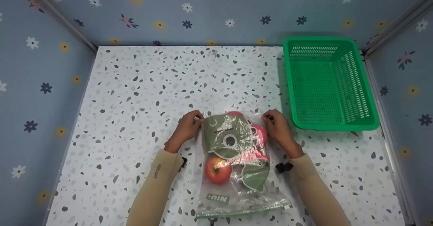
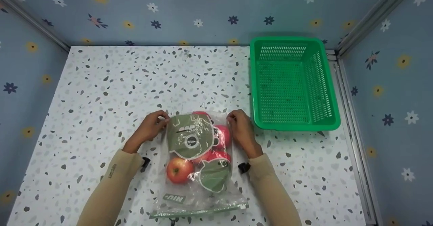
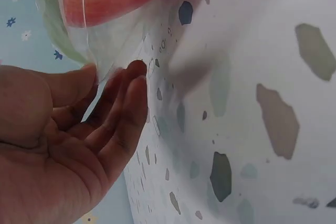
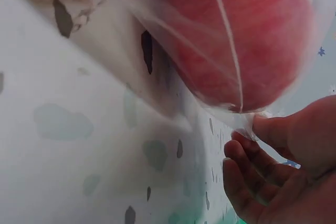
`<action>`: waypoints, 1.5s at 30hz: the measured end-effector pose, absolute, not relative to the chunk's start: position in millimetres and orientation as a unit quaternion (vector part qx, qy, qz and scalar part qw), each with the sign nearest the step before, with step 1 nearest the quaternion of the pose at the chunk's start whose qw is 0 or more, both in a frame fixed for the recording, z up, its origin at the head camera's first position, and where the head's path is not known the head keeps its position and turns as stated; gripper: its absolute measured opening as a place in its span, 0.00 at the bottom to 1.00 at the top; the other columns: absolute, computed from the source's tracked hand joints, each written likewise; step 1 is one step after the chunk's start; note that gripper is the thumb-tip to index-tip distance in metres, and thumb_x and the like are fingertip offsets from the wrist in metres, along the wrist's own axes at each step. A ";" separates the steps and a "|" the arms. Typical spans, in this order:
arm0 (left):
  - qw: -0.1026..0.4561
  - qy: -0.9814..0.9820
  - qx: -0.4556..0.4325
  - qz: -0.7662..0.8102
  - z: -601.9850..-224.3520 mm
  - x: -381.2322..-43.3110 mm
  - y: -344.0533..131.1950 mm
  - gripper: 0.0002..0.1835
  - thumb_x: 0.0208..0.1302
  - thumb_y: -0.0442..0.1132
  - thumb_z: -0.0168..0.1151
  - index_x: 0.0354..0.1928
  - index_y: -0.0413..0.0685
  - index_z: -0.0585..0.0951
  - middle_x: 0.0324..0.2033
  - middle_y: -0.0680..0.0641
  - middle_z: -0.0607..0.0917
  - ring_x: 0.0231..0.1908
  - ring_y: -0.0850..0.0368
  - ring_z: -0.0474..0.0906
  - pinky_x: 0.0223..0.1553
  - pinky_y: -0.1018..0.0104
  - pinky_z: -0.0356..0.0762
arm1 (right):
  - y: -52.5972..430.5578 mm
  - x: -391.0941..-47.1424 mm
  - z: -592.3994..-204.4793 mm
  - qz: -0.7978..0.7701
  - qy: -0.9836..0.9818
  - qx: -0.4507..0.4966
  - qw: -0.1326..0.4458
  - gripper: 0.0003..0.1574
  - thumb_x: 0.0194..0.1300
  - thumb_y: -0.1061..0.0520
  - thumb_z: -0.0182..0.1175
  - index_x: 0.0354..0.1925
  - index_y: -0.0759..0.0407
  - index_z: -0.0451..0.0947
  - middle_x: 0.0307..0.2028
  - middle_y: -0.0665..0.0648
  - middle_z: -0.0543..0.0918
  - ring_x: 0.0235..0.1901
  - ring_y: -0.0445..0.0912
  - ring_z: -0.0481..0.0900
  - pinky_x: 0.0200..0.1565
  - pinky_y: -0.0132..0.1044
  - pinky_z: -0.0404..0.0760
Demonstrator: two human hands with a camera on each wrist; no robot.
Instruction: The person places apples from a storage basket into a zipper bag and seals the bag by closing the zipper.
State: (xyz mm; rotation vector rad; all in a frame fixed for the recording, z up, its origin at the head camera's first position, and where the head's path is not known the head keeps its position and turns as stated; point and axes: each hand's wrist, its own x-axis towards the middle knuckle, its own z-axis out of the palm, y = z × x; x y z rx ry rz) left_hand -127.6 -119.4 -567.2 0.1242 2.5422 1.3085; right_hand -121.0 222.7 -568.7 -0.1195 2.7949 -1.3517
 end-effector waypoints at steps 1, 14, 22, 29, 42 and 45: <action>0.137 0.878 0.036 0.457 -567.4 -128.9 -118.7 0.05 0.80 0.33 0.57 0.42 0.40 0.81 0.32 0.41 0.84 0.25 0.57 0.75 0.27 0.65 0.71 | 221.8 -122.3 -568.0 -0.434 0.900 -0.036 0.010 0.04 0.74 0.71 0.59 0.43 0.74 0.80 0.42 0.71 0.82 0.44 0.64 0.82 0.48 0.55 0.83; 0.045 0.850 -0.049 0.523 -565.0 -170.5 -106.1 0.05 0.82 0.31 0.53 0.46 0.37 0.78 0.42 0.37 0.83 0.34 0.49 0.83 0.28 0.72 0.77 | 200.8 -159.9 -542.6 -0.430 0.899 -0.013 -0.078 0.05 0.75 0.71 0.58 0.44 0.75 0.80 0.43 0.73 0.82 0.44 0.64 0.79 0.51 0.56 0.82; -0.028 0.828 -0.067 0.557 -556.1 -202.2 -98.9 0.05 0.82 0.30 0.51 0.46 0.37 0.76 0.49 0.37 0.82 0.37 0.50 0.83 0.35 0.69 0.80 | 185.4 -193.0 -519.6 -0.424 0.900 0.037 -0.091 0.07 0.77 0.70 0.57 0.44 0.73 0.82 0.44 0.71 0.82 0.45 0.61 0.79 0.51 0.52 0.80; -0.061 0.823 -0.075 0.560 -551.4 -226.3 -93.6 0.05 0.82 0.29 0.51 0.44 0.38 0.75 0.47 0.38 0.82 0.36 0.53 0.79 0.36 0.67 0.77 | 181.2 -220.8 -512.0 -0.414 0.904 0.065 -0.085 0.09 0.78 0.69 0.56 0.45 0.73 0.83 0.45 0.70 0.83 0.45 0.59 0.79 0.52 0.49 0.80; -0.076 0.837 -0.071 0.537 -547.8 -250.3 -77.6 0.05 0.83 0.31 0.50 0.44 0.40 0.74 0.45 0.40 0.79 0.40 0.52 0.75 0.41 0.62 0.73 | 186.3 -248.3 -513.8 -0.380 0.916 0.108 -0.072 0.12 0.79 0.67 0.55 0.47 0.69 0.85 0.46 0.66 0.87 0.45 0.55 0.81 0.52 0.48 0.82; -0.074 0.844 -0.066 0.527 -547.8 -253.7 -75.3 0.05 0.82 0.30 0.51 0.43 0.38 0.74 0.44 0.40 0.78 0.43 0.50 0.75 0.44 0.59 0.73 | 186.6 -251.5 -516.4 -0.369 0.920 0.116 -0.067 0.12 0.79 0.67 0.54 0.47 0.69 0.85 0.46 0.66 0.87 0.46 0.55 0.81 0.53 0.48 0.82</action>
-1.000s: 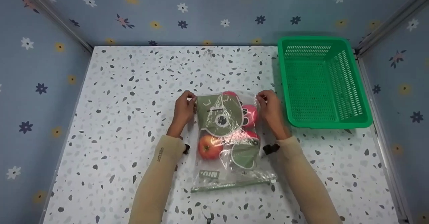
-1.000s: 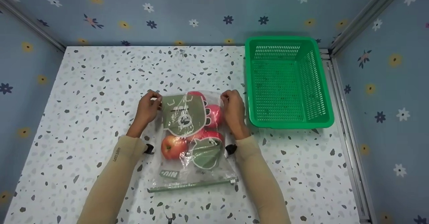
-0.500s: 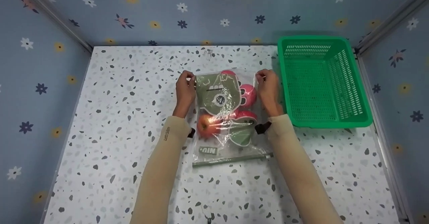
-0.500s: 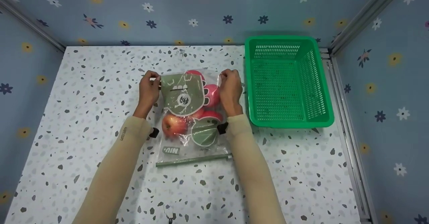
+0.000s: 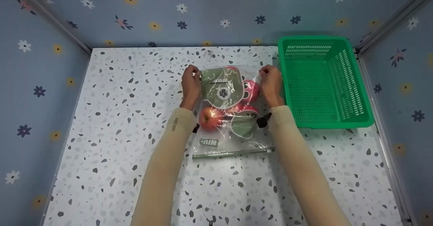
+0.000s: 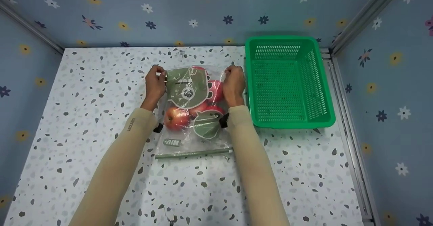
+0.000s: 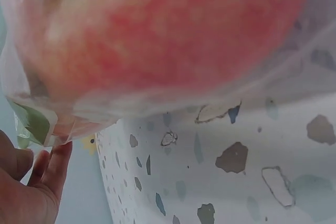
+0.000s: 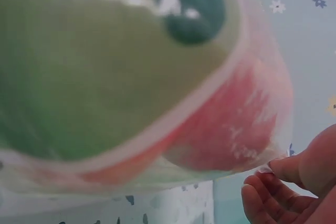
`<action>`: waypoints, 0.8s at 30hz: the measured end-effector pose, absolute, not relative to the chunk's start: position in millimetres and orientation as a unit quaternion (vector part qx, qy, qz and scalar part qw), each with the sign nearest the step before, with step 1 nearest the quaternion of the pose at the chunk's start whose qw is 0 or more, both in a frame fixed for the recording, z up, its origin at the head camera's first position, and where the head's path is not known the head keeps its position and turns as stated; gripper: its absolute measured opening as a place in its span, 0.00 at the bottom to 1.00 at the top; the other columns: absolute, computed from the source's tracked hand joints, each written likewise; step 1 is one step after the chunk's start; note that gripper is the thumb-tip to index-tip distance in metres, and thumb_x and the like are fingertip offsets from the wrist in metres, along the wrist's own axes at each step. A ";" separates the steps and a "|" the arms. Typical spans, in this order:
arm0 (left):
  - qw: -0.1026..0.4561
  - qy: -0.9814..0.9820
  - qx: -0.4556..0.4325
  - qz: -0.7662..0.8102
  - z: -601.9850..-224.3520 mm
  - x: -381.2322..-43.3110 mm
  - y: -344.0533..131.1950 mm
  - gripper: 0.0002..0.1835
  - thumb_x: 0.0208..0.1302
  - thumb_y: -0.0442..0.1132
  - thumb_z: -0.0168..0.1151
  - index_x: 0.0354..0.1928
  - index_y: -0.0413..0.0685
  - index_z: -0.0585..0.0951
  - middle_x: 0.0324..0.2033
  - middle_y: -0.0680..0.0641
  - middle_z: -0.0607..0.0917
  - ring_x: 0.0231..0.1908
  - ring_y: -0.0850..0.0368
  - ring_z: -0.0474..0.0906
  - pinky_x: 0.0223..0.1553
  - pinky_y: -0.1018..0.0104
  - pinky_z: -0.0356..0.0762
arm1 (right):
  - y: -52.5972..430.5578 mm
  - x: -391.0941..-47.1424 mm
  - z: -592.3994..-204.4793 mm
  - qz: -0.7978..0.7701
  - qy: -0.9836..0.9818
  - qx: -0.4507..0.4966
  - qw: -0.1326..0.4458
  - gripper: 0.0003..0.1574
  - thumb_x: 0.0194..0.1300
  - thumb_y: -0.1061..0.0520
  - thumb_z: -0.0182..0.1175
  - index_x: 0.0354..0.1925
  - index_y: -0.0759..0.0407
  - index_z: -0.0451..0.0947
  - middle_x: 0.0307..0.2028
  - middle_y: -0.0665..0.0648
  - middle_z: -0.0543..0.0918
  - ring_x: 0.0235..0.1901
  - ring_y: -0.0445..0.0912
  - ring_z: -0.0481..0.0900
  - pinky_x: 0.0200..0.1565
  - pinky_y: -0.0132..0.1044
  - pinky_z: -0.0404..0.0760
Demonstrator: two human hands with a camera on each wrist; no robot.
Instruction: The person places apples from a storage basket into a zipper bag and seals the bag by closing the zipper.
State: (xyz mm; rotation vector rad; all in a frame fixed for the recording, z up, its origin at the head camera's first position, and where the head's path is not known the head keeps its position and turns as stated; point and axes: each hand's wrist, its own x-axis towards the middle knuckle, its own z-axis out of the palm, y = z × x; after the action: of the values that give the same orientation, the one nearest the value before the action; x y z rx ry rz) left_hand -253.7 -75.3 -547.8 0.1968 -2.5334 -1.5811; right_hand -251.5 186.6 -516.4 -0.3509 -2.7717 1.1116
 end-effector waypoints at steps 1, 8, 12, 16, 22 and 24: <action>0.072 -0.846 0.065 -0.524 -548.1 -254.4 -74.8 0.04 0.81 0.29 0.51 0.43 0.38 0.74 0.44 0.40 0.78 0.43 0.50 0.75 0.45 0.59 0.74 | 186.4 -252.3 -517.4 0.366 -0.921 -0.119 0.064 0.12 0.79 0.67 0.54 0.47 0.69 0.85 0.46 0.66 0.87 0.45 0.54 0.81 0.53 0.48 0.82; 0.056 -0.849 0.077 -0.519 -552.5 -255.6 -73.7 0.04 0.82 0.29 0.50 0.44 0.37 0.74 0.42 0.41 0.77 0.42 0.51 0.73 0.44 0.59 0.72 | 184.3 -256.2 -520.9 0.358 -0.924 -0.133 0.034 0.12 0.80 0.64 0.53 0.48 0.67 0.84 0.45 0.65 0.86 0.42 0.53 0.80 0.47 0.45 0.81; 0.052 -0.850 0.082 -0.517 -553.4 -255.7 -74.6 0.04 0.82 0.29 0.50 0.45 0.37 0.74 0.42 0.41 0.77 0.42 0.51 0.73 0.44 0.58 0.73 | 183.3 -258.3 -522.9 0.348 -0.928 -0.130 0.013 0.14 0.81 0.64 0.51 0.50 0.67 0.83 0.47 0.66 0.86 0.44 0.54 0.81 0.49 0.47 0.82; 0.041 -0.853 0.080 -0.515 -553.9 -255.6 -75.7 0.05 0.82 0.30 0.49 0.48 0.36 0.75 0.45 0.40 0.78 0.43 0.51 0.73 0.46 0.58 0.74 | 184.2 -257.6 -527.5 0.350 -0.930 -0.108 -0.003 0.17 0.81 0.64 0.48 0.56 0.71 0.80 0.52 0.70 0.85 0.50 0.58 0.82 0.55 0.51 0.83; 0.012 -0.845 0.052 -0.533 -555.5 -252.4 -75.0 0.14 0.84 0.34 0.47 0.63 0.35 0.72 0.57 0.38 0.77 0.51 0.48 0.78 0.55 0.56 0.79 | 188.9 -246.6 -532.4 0.359 -0.931 -0.069 0.012 0.22 0.83 0.65 0.46 0.68 0.73 0.71 0.63 0.74 0.78 0.63 0.63 0.78 0.68 0.56 0.77; 0.011 -0.852 0.036 -0.522 -555.1 -248.2 -75.4 0.18 0.84 0.35 0.47 0.68 0.34 0.70 0.61 0.37 0.76 0.55 0.45 0.79 0.58 0.53 0.79 | 189.7 -241.6 -532.6 0.353 -0.934 -0.051 0.024 0.24 0.83 0.65 0.46 0.70 0.74 0.69 0.65 0.74 0.76 0.66 0.64 0.76 0.71 0.56 0.73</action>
State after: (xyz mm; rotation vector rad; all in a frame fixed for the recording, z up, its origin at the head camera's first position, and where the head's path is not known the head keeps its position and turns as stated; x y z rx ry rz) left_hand -248.2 -75.4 -555.1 0.1122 -2.6571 -1.6293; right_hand -241.6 189.7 -532.6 -0.1575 -2.8900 1.0930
